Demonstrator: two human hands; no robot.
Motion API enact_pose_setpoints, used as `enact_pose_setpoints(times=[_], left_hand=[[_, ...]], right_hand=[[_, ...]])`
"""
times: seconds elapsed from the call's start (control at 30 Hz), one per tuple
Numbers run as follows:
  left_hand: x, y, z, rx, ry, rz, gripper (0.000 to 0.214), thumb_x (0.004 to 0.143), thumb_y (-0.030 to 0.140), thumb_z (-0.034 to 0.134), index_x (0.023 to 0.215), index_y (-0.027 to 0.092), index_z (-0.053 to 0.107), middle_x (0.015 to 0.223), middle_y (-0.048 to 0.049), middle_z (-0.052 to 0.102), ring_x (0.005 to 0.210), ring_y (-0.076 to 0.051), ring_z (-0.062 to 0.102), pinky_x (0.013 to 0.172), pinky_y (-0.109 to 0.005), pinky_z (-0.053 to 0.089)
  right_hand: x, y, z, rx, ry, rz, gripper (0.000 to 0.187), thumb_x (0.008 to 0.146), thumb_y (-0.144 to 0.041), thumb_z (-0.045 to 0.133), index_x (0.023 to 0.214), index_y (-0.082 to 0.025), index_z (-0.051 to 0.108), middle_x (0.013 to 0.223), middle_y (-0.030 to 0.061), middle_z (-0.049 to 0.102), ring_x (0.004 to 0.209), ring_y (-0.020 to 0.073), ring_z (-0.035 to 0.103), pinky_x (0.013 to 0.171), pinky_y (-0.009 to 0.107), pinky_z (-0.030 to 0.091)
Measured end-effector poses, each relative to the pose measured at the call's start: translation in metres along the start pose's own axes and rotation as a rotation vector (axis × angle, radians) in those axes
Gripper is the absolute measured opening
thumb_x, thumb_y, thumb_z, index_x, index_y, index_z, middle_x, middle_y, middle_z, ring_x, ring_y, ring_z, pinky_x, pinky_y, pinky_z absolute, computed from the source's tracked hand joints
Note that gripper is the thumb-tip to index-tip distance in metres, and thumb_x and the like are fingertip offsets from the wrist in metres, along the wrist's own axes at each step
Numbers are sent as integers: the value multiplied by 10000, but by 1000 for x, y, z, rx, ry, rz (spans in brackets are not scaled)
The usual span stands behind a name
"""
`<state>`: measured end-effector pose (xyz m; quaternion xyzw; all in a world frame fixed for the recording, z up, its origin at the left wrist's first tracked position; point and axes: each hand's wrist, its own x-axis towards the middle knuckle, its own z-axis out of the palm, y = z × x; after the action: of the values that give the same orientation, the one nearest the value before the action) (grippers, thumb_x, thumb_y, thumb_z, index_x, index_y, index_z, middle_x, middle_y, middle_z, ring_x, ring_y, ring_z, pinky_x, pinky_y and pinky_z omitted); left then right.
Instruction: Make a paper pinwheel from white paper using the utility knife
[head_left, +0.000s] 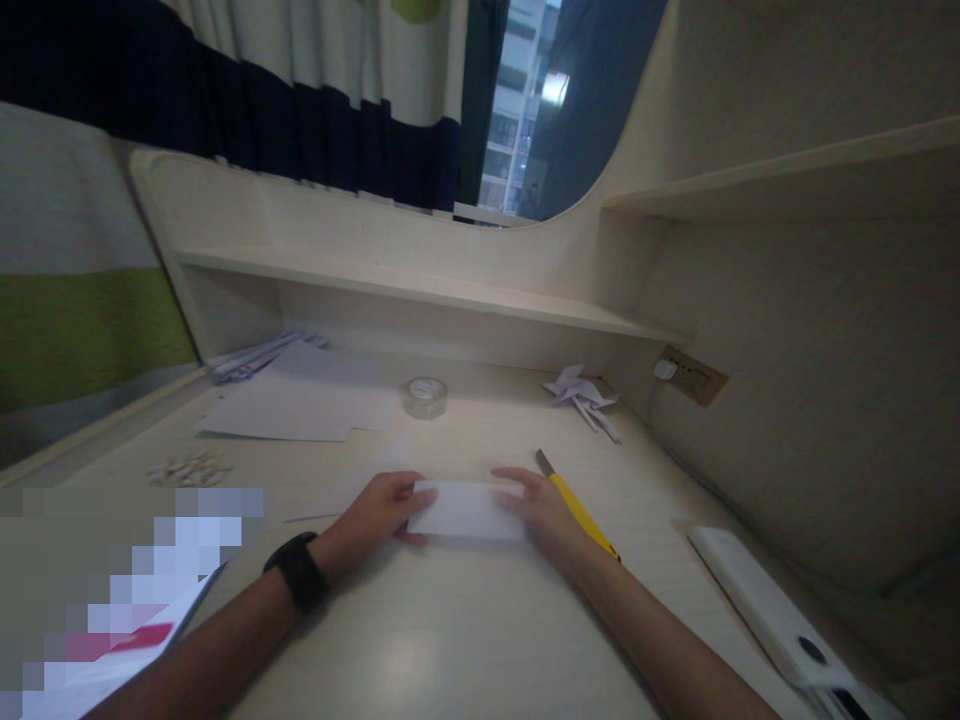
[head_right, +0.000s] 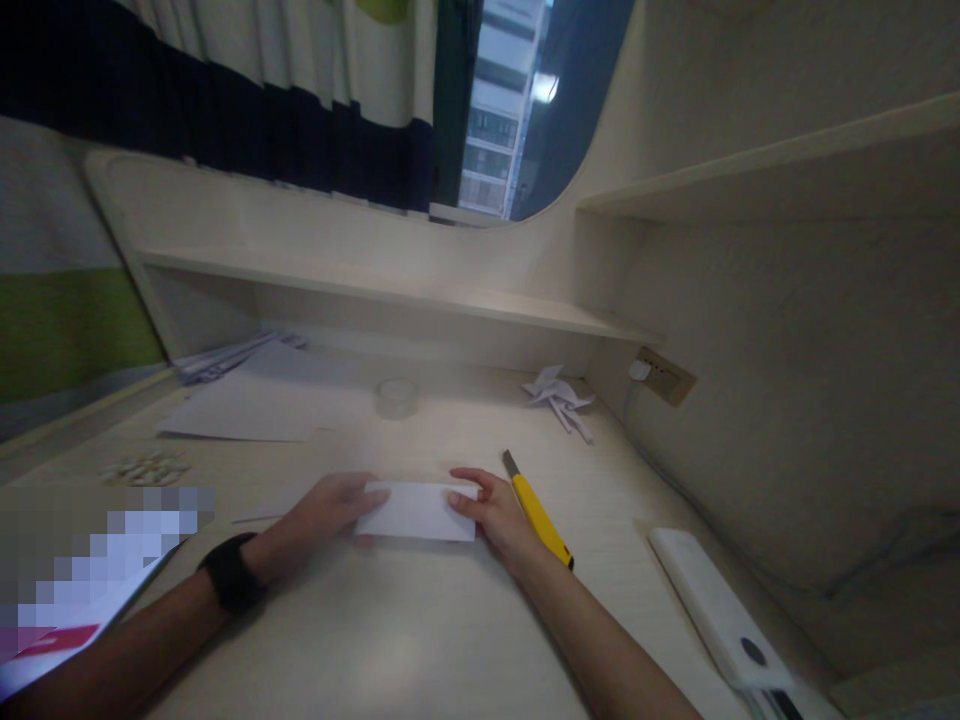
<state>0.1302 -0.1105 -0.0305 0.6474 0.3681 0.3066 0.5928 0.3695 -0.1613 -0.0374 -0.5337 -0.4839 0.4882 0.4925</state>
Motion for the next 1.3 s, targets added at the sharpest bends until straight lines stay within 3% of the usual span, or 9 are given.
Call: enact_pose_setpoints(times=[0.2, 0.47, 0.53, 0.63, 0.73, 0.83, 1.0, 1.17, 1.3], left_hand=[[-1, 1, 1, -63, 2, -14, 440, 756, 564, 610, 771, 126, 583, 712, -18, 574, 632, -153, 582, 574, -307, 547], [-3, 4, -4, 124, 8, 8, 422, 820, 557, 529, 694, 154, 538, 481, 27, 514, 397, -119, 513, 385, -210, 391], [-4, 6, -4, 155, 28, 37, 422, 830, 541, 520, 654, 157, 527, 463, 29, 504, 386, -108, 485, 383, -204, 358], [-4, 9, -4, 156, 63, 60, 423, 828, 523, 527, 645, 143, 552, 479, 21, 508, 398, -100, 465, 396, -209, 346], [-5, 9, -5, 46, 130, 42, 410, 803, 503, 575, 960, 129, 631, 609, 6, 579, 437, -102, 485, 421, -216, 371], [-5, 9, -6, -61, 166, 22, 534, 782, 494, 614, 1206, 176, 552, 765, -20, 626, 489, -105, 518, 426, -209, 372], [-8, 16, -5, -137, 140, -33, 462, 767, 498, 641, 1084, 162, 632, 959, -87, 640, 657, -147, 602, 520, -229, 450], [-9, 19, -3, -205, 15, -5, 566, 738, 473, 688, 1211, 178, 587, 887, -89, 679, 691, -180, 634, 639, -315, 514], [-6, 15, 2, -36, 14, 32, 438, 682, 427, 740, 1002, 130, 707, 776, -93, 704, 663, -193, 636, 606, -313, 516]], right_hand=[[-3, -5, 5, 43, 2, 40, 339, 594, -351, 801, 830, -135, 692, 726, 44, 670, 612, 164, 607, 559, 288, 489], [3, 3, -1, 128, -23, 55, 380, 596, -391, 809, 821, -115, 677, 692, 40, 666, 552, 145, 605, 483, 254, 481], [3, 4, -1, 122, -14, 44, 409, 603, -384, 809, 886, -120, 676, 701, 34, 665, 570, 148, 613, 497, 256, 497], [-1, 0, -1, 140, -58, 10, 640, 632, -346, 801, 1206, -183, 572, 732, 3, 660, 598, 149, 633, 534, 272, 533], [-3, -4, -3, 213, -199, -20, 873, 603, -264, 821, 1370, -274, 403, 875, 16, 680, 656, 168, 675, 596, 317, 567], [-2, -2, -5, 186, -241, -13, 718, 523, -204, 856, 1192, -204, 593, 861, 50, 705, 680, 194, 692, 614, 313, 568], [-1, 0, -1, 73, -123, -29, 381, 606, -322, 821, 918, -128, 719, 694, 73, 714, 609, 175, 675, 622, 317, 564], [-4, -5, 4, 89, -20, -64, 378, 639, -426, 790, 837, -109, 731, 691, 94, 712, 579, 171, 661, 589, 313, 556], [-4, -5, 7, 116, 1, -56, 391, 641, -445, 787, 829, -106, 730, 715, 101, 714, 575, 162, 653, 572, 292, 544]])
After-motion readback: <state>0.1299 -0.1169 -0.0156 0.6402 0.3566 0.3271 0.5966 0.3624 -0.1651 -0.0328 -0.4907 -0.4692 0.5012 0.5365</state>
